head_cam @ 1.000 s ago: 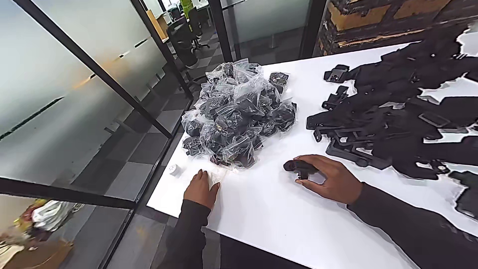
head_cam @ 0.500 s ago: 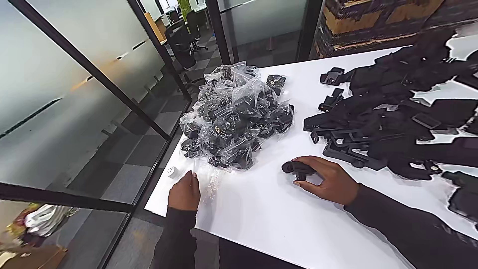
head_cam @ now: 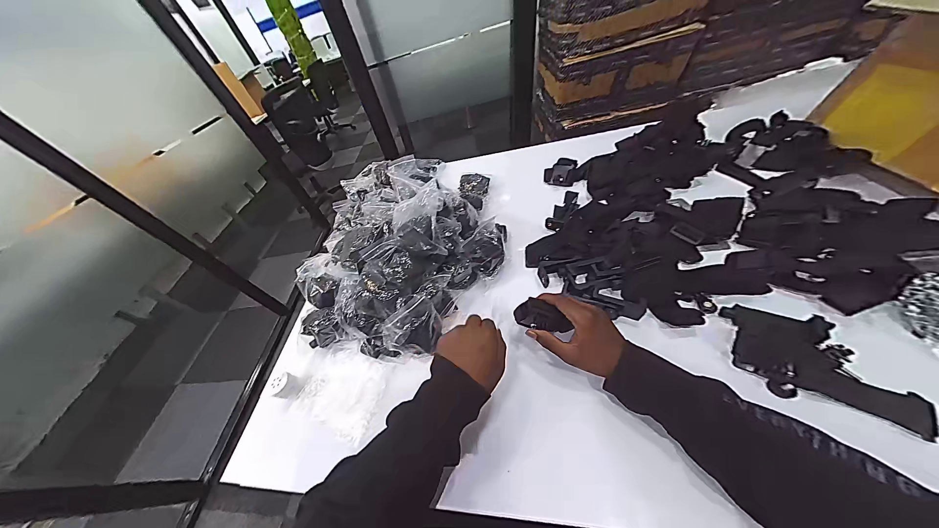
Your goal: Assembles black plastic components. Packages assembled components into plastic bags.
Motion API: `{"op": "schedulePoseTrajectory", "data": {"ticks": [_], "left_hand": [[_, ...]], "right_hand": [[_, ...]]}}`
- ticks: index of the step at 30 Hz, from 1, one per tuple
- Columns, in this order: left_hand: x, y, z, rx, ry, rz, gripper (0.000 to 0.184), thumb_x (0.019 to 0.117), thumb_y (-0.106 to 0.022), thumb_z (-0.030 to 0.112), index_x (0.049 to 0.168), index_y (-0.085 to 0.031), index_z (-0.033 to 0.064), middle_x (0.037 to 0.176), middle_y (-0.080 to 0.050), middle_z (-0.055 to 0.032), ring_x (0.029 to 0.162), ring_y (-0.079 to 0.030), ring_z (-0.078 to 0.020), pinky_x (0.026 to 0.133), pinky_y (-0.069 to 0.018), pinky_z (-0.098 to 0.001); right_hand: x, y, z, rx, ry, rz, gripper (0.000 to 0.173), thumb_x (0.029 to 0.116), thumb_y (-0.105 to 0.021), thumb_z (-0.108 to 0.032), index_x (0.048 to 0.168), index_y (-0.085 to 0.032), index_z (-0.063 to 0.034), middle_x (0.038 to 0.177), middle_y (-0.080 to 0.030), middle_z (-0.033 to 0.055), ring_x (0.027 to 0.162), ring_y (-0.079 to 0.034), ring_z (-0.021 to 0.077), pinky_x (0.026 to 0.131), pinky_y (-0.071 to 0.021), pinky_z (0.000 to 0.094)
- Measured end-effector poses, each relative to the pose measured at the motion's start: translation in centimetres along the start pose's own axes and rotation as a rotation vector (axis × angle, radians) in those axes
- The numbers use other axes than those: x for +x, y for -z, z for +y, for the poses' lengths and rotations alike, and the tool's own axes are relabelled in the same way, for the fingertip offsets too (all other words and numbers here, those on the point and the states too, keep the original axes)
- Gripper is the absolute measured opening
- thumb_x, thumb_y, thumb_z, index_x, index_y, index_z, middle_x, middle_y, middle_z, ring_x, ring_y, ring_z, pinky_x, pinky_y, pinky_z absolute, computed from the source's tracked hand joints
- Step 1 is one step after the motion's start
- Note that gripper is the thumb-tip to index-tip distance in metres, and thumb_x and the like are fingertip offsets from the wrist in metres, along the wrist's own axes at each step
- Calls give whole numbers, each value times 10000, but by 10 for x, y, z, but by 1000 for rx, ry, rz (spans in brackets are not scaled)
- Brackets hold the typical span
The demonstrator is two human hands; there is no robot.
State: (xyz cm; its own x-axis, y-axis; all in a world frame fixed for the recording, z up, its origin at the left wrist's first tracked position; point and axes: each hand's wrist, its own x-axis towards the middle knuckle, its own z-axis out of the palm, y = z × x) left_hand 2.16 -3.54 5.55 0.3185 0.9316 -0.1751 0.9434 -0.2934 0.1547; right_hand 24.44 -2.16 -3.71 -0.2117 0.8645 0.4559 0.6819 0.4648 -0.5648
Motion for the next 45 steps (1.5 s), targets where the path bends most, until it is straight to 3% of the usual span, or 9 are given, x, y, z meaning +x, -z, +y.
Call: {"op": "schedulePoseTrajectory", "data": {"ticks": [2,4,7,12,19,24,30,39,45], "left_hand": [[13,-4,15,-5,-3,-174,521,1060,-474,428,1336,-597,3,1314,-631,-218,1118,-670,-410,894,-544,-608],[17,-22,18,-47,-101,6,649,1010,-560,502,1448,-531,23,1316,-623,-211,1118,-663,-393,872,-566,-551],[29,-54,6,-89,-279,396,617,929,-668,465,1355,-623,20,1169,-676,-205,1017,-687,-373,759,-598,-476],[33,-67,-2,-161,-271,331,406,929,-661,289,1239,-669,27,1134,-681,-183,998,-700,-337,773,-603,-460],[42,-75,-17,-246,-336,493,239,957,-586,225,982,-731,37,757,-721,-90,642,-713,-259,574,-587,-484],[48,-76,-26,-262,-465,741,203,973,-598,164,960,-767,53,1009,-770,-94,896,-754,-247,761,-630,-410],[57,-71,-36,-326,-559,991,143,971,-645,148,935,-764,76,1001,-762,-75,936,-715,-217,829,-594,-350],[53,-79,-30,-357,-606,767,150,934,-641,145,863,-723,41,942,-746,-106,857,-731,-213,755,-624,-343],[47,-90,-24,-540,-556,511,134,916,-658,118,893,-731,8,745,-716,-84,597,-676,-151,584,-600,-336]], "right_hand": [[-1,5,3,-12,-57,7,618,904,-677,-565,1256,-666,-57,1156,-723,130,1040,-708,252,899,-576,487],[-1,8,5,-10,-93,18,624,902,-677,-565,1257,-666,-52,1148,-724,133,1033,-709,256,898,-575,490],[-2,8,8,-11,-125,42,631,901,-671,-575,1257,-665,-55,1153,-724,123,1021,-713,240,879,-583,484],[-3,5,7,56,-178,91,649,872,-700,-577,1243,-638,-47,1071,-724,102,954,-710,197,836,-593,430],[-6,6,6,108,-199,97,640,836,-749,-520,1233,-584,-46,988,-703,72,875,-692,151,767,-594,384],[-14,10,1,106,-168,96,633,812,-775,-484,1211,-577,-35,984,-692,72,869,-681,124,751,-590,339],[-16,8,3,157,-129,73,636,778,-821,-429,1208,-551,-46,1115,-692,64,974,-679,105,813,-594,314],[-16,7,3,30,-9,28,626,792,-791,-399,1250,-567,-34,1196,-695,96,1090,-675,171,919,-578,368],[-15,8,5,-77,53,-15,650,828,-764,-423,1333,-594,-51,1207,-702,111,1109,-680,227,945,-572,426]]}}
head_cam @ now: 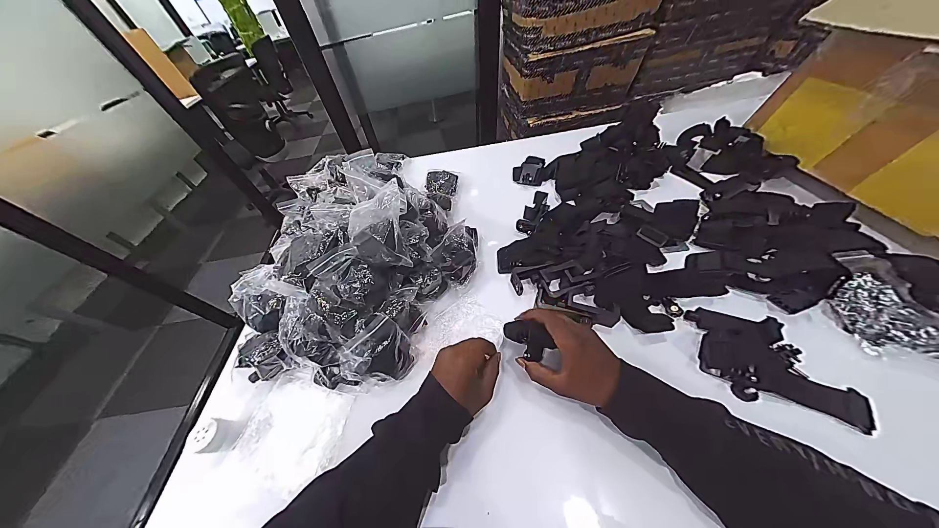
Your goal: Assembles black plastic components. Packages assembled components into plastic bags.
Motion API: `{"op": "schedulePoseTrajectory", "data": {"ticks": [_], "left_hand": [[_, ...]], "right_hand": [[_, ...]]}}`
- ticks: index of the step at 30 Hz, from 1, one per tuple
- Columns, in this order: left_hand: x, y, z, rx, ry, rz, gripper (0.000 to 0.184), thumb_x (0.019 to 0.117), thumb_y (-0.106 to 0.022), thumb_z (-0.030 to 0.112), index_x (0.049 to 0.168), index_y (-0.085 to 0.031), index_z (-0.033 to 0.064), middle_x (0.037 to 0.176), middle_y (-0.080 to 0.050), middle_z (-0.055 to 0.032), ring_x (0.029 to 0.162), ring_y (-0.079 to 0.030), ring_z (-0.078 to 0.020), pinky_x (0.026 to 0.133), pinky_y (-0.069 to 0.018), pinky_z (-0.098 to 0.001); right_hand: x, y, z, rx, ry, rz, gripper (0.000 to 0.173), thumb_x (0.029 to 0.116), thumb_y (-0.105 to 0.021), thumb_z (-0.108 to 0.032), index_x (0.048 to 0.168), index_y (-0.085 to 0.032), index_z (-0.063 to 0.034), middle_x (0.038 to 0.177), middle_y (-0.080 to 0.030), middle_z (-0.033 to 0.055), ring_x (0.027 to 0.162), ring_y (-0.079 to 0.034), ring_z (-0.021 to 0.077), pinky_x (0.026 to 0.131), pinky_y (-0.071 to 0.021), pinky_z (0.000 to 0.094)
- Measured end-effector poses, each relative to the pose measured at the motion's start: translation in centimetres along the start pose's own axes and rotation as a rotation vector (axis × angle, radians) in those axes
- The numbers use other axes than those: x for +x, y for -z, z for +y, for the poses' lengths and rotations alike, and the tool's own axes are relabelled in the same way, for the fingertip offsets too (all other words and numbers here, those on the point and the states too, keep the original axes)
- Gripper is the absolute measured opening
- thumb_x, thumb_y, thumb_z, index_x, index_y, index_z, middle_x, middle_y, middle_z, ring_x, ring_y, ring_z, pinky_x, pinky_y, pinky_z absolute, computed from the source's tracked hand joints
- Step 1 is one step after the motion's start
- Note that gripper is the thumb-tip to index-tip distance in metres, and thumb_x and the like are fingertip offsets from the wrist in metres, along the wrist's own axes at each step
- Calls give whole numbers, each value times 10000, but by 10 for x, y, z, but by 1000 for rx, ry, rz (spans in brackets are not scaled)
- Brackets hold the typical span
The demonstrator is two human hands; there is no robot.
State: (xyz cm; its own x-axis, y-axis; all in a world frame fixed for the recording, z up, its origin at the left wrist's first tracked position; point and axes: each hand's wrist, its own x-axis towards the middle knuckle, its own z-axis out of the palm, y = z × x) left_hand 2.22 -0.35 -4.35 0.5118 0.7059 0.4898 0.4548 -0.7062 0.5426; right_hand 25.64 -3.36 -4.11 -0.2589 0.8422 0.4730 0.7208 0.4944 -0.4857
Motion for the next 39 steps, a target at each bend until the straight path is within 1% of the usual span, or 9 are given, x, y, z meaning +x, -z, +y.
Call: {"op": "schedulePoseTrajectory", "data": {"ticks": [6,8,11,14,17,20,26,31,39], "left_hand": [[4,5,-7,-229,222,1,97,905,-697,105,948,-736,28,832,-757,-48,666,-705,-90,634,-607,-281],[7,7,-8,-272,277,12,113,888,-726,105,961,-727,18,845,-760,-48,676,-708,-85,642,-605,-271],[10,8,-10,-328,348,-5,166,868,-761,113,978,-699,5,847,-756,-50,694,-713,-92,671,-609,-279],[13,7,-12,-368,389,-10,187,853,-780,103,977,-684,2,842,-756,-51,696,-715,-95,682,-611,-282],[15,7,-11,-373,396,-7,184,847,-784,99,966,-684,1,830,-754,-47,689,-713,-89,680,-610,-277],[14,6,-12,-368,391,-5,192,837,-795,116,953,-697,-1,826,-755,-54,681,-709,-88,679,-608,-277],[14,3,-21,-387,347,21,220,799,-840,146,882,-685,12,765,-743,-34,603,-663,-62,595,-571,-256],[12,2,-23,-367,302,-1,206,822,-817,147,892,-699,-7,765,-734,-48,606,-654,-59,601,-565,-247],[9,4,-20,-343,302,-42,174,834,-786,133,918,-719,-3,775,-730,-52,616,-655,-59,616,-573,-248]], "right_hand": [[1,0,0,-44,23,-17,590,822,-761,-439,1262,-637,-66,1180,-705,101,1088,-678,229,937,-571,411],[2,0,-1,-76,22,-74,611,806,-768,-451,1264,-627,-73,1228,-691,94,1136,-658,251,957,-560,439],[2,2,-3,-125,52,-158,609,784,-776,-449,1259,-619,-101,1210,-691,76,1151,-639,294,923,-549,518],[2,3,-5,-129,103,-199,605,789,-772,-433,1275,-621,-107,1203,-699,68,1132,-647,290,918,-547,506],[3,2,-5,-110,174,-232,587,816,-764,-419,1301,-612,-126,1199,-697,50,1100,-656,268,924,-548,482],[3,1,-6,-98,245,-257,617,848,-754,-410,1386,-603,-148,1283,-683,46,1140,-648,268,927,-546,480],[5,-4,0,-74,322,-241,565,832,-747,-440,1316,-643,-168,1296,-661,50,1087,-649,261,876,-561,446],[4,-3,-3,-96,387,-245,535,812,-740,-475,1238,-679,-158,1403,-626,58,954,-669,257,742,-563,421],[-2,-3,-11,-130,400,-261,545,813,-729,-512,1205,-673,-137,1379,-648,48,862,-658,251,645,-540,398]]}}
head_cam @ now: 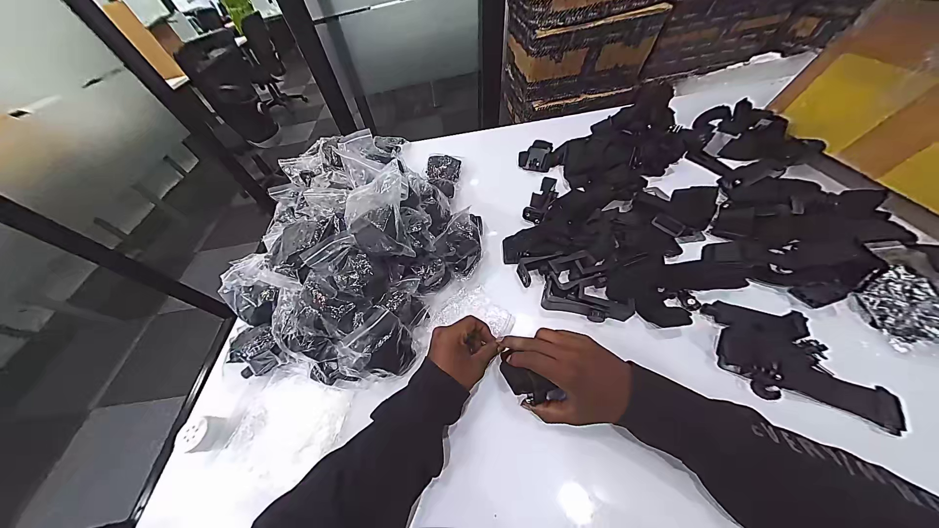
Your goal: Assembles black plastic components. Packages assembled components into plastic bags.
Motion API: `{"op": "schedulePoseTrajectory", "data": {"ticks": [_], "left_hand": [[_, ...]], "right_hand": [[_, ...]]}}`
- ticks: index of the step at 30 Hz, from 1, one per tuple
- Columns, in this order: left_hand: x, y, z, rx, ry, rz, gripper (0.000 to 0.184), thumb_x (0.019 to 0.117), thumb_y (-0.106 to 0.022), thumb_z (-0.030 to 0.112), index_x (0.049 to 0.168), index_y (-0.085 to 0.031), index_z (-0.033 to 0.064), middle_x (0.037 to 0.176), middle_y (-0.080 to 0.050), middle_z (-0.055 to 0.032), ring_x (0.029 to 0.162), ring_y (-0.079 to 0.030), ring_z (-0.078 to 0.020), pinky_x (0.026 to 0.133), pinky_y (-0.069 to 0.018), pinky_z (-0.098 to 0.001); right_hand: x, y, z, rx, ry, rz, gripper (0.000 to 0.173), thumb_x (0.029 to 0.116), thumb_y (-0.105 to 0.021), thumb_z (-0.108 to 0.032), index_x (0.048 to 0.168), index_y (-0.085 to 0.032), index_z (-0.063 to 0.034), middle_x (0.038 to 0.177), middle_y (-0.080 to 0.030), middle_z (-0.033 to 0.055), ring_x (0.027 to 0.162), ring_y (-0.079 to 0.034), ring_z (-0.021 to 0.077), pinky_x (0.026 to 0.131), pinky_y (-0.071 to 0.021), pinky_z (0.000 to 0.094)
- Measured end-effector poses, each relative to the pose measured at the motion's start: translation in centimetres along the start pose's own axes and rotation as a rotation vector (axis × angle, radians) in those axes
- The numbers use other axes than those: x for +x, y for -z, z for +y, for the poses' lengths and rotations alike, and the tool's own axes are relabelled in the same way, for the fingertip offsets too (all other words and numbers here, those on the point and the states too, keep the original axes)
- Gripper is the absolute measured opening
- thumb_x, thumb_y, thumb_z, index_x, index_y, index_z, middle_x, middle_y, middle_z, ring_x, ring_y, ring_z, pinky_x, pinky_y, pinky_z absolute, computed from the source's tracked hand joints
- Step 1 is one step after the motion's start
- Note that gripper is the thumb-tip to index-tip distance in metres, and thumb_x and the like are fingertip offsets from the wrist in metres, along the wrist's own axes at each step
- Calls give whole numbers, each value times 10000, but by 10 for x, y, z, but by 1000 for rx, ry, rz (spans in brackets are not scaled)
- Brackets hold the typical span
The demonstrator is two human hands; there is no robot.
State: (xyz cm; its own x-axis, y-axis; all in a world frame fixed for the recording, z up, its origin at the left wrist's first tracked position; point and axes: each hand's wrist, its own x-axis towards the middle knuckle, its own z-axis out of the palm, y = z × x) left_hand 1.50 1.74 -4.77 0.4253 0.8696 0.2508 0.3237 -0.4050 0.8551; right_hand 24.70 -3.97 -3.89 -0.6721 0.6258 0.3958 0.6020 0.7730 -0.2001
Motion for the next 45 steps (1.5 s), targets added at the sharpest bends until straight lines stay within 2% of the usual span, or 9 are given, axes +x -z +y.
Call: {"op": "schedulePoseTrajectory", "data": {"ticks": [5,10,17,24,28,34,38,41,45], "left_hand": [[-1,0,1,-3,-33,-48,160,840,-754,137,927,-727,6,772,-731,-45,592,-641,-55,577,-556,-239],[-2,3,4,-73,-36,-79,166,889,-633,104,961,-732,-9,804,-741,-58,637,-678,-51,601,-580,-234],[-1,3,1,-69,-37,-105,160,884,-679,98,982,-735,-15,835,-756,-67,675,-699,-59,642,-594,-241],[1,9,7,-99,33,-162,179,889,-708,93,1024,-727,-23,901,-769,-85,747,-728,-86,716,-613,-267],[0,8,6,-91,-1,-174,185,886,-705,69,1042,-720,-29,897,-769,-88,740,-730,-98,712,-616,-279],[-4,6,5,116,-166,-228,257,895,-690,84,1138,-703,1,898,-763,-66,687,-693,-126,645,-580,-307],[-5,6,7,60,-144,-214,276,870,-695,86,1124,-696,-21,847,-752,-69,627,-666,-108,605,-569,-284],[-7,5,9,42,-139,-172,246,867,-691,81,1085,-701,-32,829,-743,-79,632,-679,-113,614,-588,-285],[-5,5,5,267,-326,90,137,872,-674,89,963,-727,1,804,-735,-81,655,-691,-151,617,-597,-322]], "right_hand": [[-1,3,0,8,-26,-15,563,807,-732,-516,1226,-664,-145,1360,-663,25,858,-656,239,653,-538,394],[-3,3,1,-4,-28,-22,605,812,-722,-524,1274,-638,-143,1259,-699,27,870,-651,245,667,-541,401],[-3,2,3,18,-9,-1,578,812,-730,-520,1227,-651,-126,1275,-686,62,884,-656,251,685,-546,395],[-2,3,3,12,-6,-14,576,789,-759,-512,1215,-670,-135,1416,-610,73,908,-654,251,695,-553,397],[-3,1,3,9,-6,-8,564,799,-750,-510,1220,-669,-144,1404,-622,53,918,-654,241,700,-552,393],[-4,1,3,-8,10,-12,596,812,-731,-520,1269,-649,-147,1298,-682,32,938,-660,239,719,-556,394],[-3,3,2,-25,40,-24,609,803,-735,-523,1271,-639,-145,1264,-693,31,915,-661,241,707,-555,396],[-3,4,1,-59,81,-12,597,809,-721,-534,1256,-647,-145,1245,-699,34,909,-664,242,691,-556,392],[-2,3,-3,-65,141,14,568,828,-697,-532,1231,-668,-132,1234,-711,48,886,-673,240,672,-551,376]]}}
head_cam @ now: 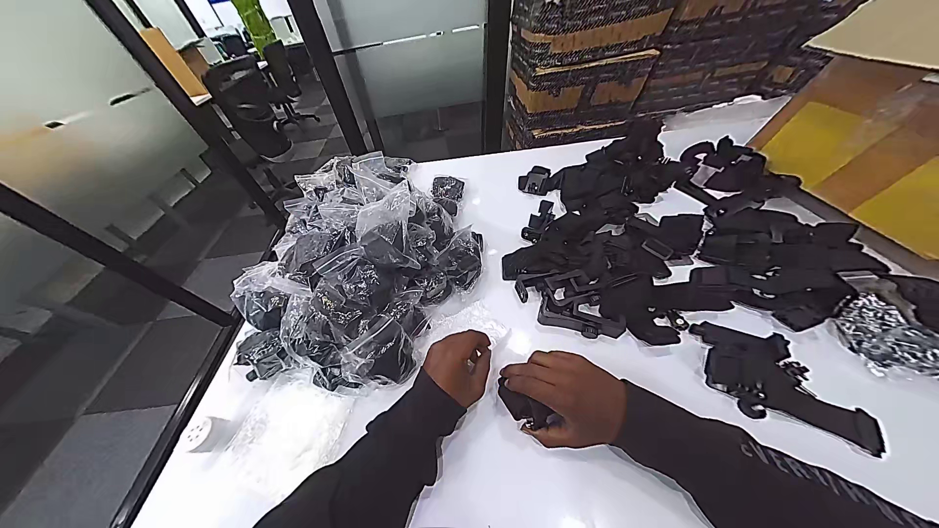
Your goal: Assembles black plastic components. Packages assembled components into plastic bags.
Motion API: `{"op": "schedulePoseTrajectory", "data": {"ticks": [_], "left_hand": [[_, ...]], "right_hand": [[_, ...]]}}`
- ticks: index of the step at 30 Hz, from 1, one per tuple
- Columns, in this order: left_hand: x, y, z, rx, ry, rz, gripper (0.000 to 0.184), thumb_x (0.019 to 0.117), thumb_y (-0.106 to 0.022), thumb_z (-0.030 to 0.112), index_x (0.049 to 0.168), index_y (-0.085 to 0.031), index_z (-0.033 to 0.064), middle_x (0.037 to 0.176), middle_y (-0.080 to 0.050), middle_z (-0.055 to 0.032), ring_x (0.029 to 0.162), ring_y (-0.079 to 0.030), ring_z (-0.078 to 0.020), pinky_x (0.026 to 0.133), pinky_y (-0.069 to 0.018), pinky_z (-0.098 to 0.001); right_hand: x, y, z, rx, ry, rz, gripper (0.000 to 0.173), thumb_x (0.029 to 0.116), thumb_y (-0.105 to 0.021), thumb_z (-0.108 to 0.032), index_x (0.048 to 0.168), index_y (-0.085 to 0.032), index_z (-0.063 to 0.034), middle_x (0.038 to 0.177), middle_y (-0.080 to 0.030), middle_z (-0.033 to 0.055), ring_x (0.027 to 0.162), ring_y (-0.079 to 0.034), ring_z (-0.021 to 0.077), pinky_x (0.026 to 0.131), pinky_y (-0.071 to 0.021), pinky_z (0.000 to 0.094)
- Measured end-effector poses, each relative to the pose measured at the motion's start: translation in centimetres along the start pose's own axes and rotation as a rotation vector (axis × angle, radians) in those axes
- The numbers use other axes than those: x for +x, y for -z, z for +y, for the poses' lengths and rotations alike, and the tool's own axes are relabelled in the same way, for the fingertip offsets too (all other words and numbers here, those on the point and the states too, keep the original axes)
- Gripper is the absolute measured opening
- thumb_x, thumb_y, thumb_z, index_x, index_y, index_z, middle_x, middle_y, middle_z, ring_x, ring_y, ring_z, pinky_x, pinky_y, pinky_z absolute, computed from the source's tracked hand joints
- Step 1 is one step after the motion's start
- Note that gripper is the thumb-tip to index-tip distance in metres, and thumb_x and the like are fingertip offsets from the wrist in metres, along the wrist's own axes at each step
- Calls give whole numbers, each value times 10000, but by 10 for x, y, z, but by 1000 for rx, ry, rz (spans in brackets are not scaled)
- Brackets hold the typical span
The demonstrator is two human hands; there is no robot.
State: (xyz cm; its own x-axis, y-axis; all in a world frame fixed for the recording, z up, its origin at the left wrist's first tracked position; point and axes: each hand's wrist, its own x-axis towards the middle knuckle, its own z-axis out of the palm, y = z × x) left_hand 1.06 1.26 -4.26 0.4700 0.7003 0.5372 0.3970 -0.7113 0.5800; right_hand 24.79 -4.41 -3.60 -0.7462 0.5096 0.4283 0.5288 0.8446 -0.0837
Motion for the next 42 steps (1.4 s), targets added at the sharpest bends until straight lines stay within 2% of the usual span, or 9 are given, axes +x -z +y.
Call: {"op": "schedulePoseTrajectory", "data": {"ticks": [4,9,14,20,22,25,27,32,42], "left_hand": [[3,2,-1,124,-55,84,91,887,-680,110,906,-727,35,775,-719,-66,672,-690,-161,644,-599,-329],[-2,-3,6,-13,50,-86,134,882,-696,95,977,-720,4,803,-736,-79,642,-693,-159,623,-605,-345],[3,1,9,-180,277,-242,217,897,-694,103,1070,-701,-27,887,-754,-114,721,-728,-166,731,-619,-358],[6,14,14,-219,338,-359,258,949,-625,82,1168,-680,-42,985,-751,-161,861,-746,-222,855,-606,-404],[5,16,13,-220,308,-372,258,940,-618,67,1165,-679,-45,985,-747,-170,860,-743,-233,850,-602,-415],[5,19,14,-241,305,-414,267,914,-632,38,1166,-674,-43,990,-740,-179,871,-737,-249,856,-598,-431],[7,20,15,-254,322,-443,281,901,-641,27,1172,-674,-40,1003,-736,-182,884,-732,-259,868,-592,-445],[13,23,15,-258,354,-505,308,921,-656,32,1220,-662,-40,1078,-731,-192,990,-722,-278,952,-564,-465],[14,21,13,-248,338,-523,291,927,-646,38,1208,-666,-37,1068,-732,-195,1007,-717,-300,959,-555,-506]], "right_hand": [[2,1,-3,37,-4,-34,567,815,-711,-545,1196,-678,-127,1316,-681,53,852,-664,232,636,-537,365],[2,2,-3,54,-38,-47,561,793,-729,-546,1158,-677,-123,1312,-681,61,823,-660,225,602,-530,361],[0,4,1,65,-42,-50,604,793,-718,-577,1188,-667,-123,1271,-698,56,813,-664,210,610,-537,357],[5,-4,4,54,-15,1,608,801,-717,-591,1167,-667,-108,1281,-693,77,931,-708,202,721,-590,358],[7,-8,1,31,-18,20,602,803,-717,-588,1164,-670,-108,1303,-683,82,970,-710,201,746,-595,360],[11,-11,-1,-1,-28,26,590,806,-701,-592,1149,-679,-112,1286,-689,82,942,-705,193,731,-588,348],[12,-11,-2,-8,-40,16,600,812,-694,-597,1163,-677,-110,1271,-694,80,980,-708,189,774,-595,348],[13,-11,-1,17,-44,62,587,813,-702,-584,1154,-677,-106,1231,-708,87,1031,-710,178,834,-600,348],[12,-14,3,43,-47,96,595,783,-724,-578,1145,-665,-110,1185,-710,76,1093,-691,151,897,-592,325]]}}
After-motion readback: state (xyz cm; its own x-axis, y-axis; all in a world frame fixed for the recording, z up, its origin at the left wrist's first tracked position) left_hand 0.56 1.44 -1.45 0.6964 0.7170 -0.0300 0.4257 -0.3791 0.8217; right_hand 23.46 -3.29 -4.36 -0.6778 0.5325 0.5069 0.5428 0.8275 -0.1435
